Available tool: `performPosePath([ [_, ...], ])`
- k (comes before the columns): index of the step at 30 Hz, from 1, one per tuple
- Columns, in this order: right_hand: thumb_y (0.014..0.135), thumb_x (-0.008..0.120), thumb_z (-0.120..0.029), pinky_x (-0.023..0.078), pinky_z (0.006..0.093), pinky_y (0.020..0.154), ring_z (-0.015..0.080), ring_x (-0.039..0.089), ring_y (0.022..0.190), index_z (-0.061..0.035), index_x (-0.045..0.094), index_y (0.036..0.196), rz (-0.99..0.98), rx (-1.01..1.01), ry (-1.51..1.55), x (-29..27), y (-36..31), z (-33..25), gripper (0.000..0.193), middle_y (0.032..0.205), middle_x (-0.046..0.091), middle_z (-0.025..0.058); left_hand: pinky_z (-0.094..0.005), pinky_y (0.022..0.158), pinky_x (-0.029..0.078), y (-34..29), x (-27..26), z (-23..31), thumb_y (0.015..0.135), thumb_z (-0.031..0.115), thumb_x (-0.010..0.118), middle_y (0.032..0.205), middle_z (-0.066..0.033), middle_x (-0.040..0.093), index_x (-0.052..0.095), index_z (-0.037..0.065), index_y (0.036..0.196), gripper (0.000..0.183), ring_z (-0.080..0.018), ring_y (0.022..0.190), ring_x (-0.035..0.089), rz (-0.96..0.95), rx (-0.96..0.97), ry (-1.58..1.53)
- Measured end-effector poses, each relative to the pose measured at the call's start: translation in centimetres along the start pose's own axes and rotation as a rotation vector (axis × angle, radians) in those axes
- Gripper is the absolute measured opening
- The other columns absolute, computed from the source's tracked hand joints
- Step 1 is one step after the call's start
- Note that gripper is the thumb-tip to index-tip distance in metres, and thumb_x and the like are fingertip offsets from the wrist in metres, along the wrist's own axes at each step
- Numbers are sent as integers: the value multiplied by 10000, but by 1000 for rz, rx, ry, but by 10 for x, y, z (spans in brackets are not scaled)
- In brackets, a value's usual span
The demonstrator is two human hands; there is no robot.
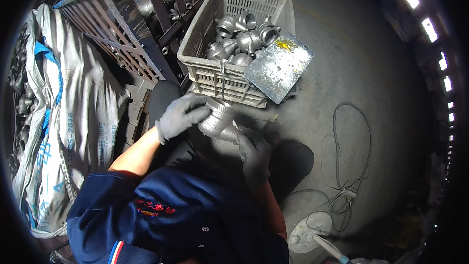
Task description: Deburring and inspecting curved metal fabrication parts using a hand scraper tool.
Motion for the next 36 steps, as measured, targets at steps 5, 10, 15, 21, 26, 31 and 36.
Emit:
performPosePath([
  [5, 874, 497, -85, 228, 187, 411, 0, 289, 456, 10, 573, 1133, 72, -90, -100, -2, 0, -2, 286, 573, 410, -79, -375, 957, 385, -6, 13, 19, 719, 405, 655, 1173, -189, 533, 515, -26, 1190, 654, -315, 1132, 490, 11, -199, 128],
  [10, 875, 517, -106, 224, 195, 402, 3, 281, 437, -10, 598, 1129, 173, -99, -172, -8, 1, -1, 283, 531, 377, -98, -379, 960, 386, -7, 15, 37, 749, 269, 647, 1169, -188, 538, 557, -19, 1127, 484, -317, 1126, 496, 116, -16, 210],
  [15, 884, 506, -127, 231, 197, 397, 17, 282, 426, -22, 604, 1129, 99, -137, -154, -13, 1, -9, 284, 521, 349, -89, -305, 860, 453, -7, 3, -10, 821, 80, 584, 1152, -115, 563, 537, -4, 1154, 347, -175, 1039, 542, 291, -3, -456],
  [21, 858, 531, -36, 288, 161, 439, 2, 369, 501, 18, 574, 1093, 49, 43, 41, -10, 2, -6, 245, 710, 581, 34, -247, 780, 493, -8, 26, -41, 863, 26, 505, 1083, -108, 594, 421, -30, 1258, 408, -150, 935, 591, 105, -385, -983],
  [26, 864, 505, -25, 300, 163, 442, 10, 372, 509, 8, 509, 1193, -9, -4, 23, -7, 2, -7, 331, 751, 589, 49, -227, 736, 497, -2, 23, -53, 859, 11, 505, 1024, -94, 612, 448, -22, 1236, 382, -141, 887, 604, 141, -373, -1061],
  [31, 869, 479, -9, 305, 166, 441, 16, 373, 501, 12, 487, 1207, -43, -47, 25, -2, 5, -15, 339, 750, 587, 58, -177, 589, 459, -3, 23, -61, 884, 48, 503, 918, -43, 616, 489, -5, 1201, 322, -66, 705, 562, 224, -424, -970],
  [36, 875, 480, -37, 286, 182, 430, 21, 365, 483, -6, 548, 1065, 30, -5, -5, -1, 6, -12, 205, 657, 504, -7, -154, 472, 368, -4, 22, -57, 911, 100, 491, 796, 9, 592, 535, 16, 1154, 261, -21, 554, 469, 238, -459, -921],
])
Point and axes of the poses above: each hand's wrist, its own y-axis towards the middle knuckle, its own x-axis out of the palm, z = x × y, the point moved 6 cm from there along y, towards the middle knuckle
